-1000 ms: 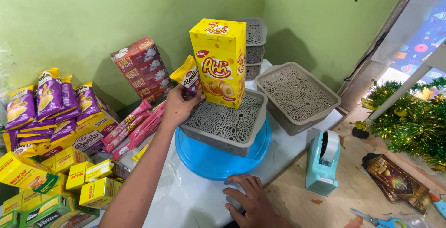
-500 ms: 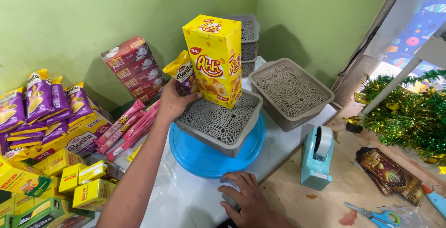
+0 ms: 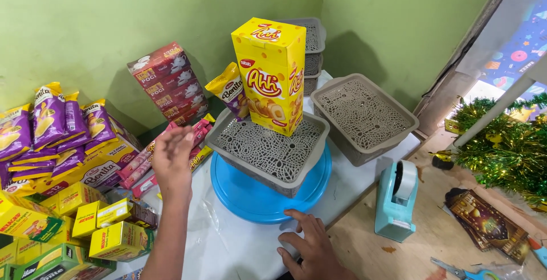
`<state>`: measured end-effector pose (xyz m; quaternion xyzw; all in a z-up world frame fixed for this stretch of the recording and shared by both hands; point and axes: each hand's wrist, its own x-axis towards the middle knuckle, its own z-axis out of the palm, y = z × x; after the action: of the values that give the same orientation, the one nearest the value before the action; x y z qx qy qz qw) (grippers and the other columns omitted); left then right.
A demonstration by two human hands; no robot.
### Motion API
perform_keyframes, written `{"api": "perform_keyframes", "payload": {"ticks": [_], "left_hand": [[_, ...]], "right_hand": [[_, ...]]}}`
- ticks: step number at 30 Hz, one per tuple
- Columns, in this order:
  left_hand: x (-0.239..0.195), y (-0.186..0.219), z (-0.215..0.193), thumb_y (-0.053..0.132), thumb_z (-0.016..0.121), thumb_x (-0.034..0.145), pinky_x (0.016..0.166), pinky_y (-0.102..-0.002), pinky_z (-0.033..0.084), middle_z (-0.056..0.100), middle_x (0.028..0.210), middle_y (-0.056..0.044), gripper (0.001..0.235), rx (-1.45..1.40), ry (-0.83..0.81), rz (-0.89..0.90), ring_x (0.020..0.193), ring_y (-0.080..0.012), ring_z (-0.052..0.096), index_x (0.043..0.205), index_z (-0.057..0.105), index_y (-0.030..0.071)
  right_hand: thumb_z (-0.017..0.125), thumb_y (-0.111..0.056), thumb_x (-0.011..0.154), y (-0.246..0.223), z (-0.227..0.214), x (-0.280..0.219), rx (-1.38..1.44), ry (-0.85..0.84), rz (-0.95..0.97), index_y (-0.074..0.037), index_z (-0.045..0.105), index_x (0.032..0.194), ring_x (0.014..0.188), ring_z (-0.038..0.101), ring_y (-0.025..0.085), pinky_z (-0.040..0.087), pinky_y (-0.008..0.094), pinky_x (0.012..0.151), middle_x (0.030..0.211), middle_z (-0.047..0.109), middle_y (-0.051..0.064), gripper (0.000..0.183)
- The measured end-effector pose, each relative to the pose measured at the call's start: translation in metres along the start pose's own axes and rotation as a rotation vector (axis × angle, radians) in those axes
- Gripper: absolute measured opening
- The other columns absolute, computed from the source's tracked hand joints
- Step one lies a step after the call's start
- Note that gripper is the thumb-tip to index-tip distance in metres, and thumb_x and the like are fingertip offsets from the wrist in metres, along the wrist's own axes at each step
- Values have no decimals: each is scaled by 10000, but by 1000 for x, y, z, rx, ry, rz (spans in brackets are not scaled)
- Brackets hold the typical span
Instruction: Organizing and taping various snack packages into plastic baskets for retail or gift sets.
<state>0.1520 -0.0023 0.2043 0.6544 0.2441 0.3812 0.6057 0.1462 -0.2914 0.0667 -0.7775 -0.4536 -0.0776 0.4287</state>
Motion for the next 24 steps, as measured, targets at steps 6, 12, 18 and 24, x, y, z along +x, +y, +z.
{"api": "perform_keyframes", "payload": {"ticks": [6, 12, 18, 24], "left_hand": [[-30, -93, -28, 171, 698, 961, 914, -336, 579, 690, 1101, -89, 208, 50, 232, -153, 1024, -209, 671, 1142, 636, 88], [-44, -133, -31, 141, 649, 985, 883, -347, 575, 708, 988, -123, 143, -8, 222, -181, 907, -229, 706, 1093, 609, 57], [-53, -137, -25, 251, 656, 961, 971, -371, 560, 721, 1104, -106, 260, 198, 170, -181, 1046, -223, 672, 1156, 647, 80], [-56, -141, -27, 252, 623, 956, 980, -414, 562, 709, 1182, -68, 240, 189, 107, -148, 1143, -221, 657, 1140, 660, 103]], "right_hand": [[797, -251, 860, 5, 8, -6, -18, -90, -36, -105, 624, 764, 890, 590, 294, 426, 489, 778, 1430, 556, 219, 246], [818, -244, 907, -3, 10, -6, 88, -158, -63, -107, 660, 712, 945, 634, 270, 513, 437, 770, 1407, 614, 153, 285], [824, -200, 829, 18, 5, -1, 58, 128, 101, -89, 596, 634, 635, 621, 165, 552, 296, 632, 1066, 710, 156, 320], [820, -217, 807, 31, 9, 2, -7, 176, 156, -97, 635, 619, 562, 643, 132, 582, 259, 558, 985, 691, 146, 289]]}}
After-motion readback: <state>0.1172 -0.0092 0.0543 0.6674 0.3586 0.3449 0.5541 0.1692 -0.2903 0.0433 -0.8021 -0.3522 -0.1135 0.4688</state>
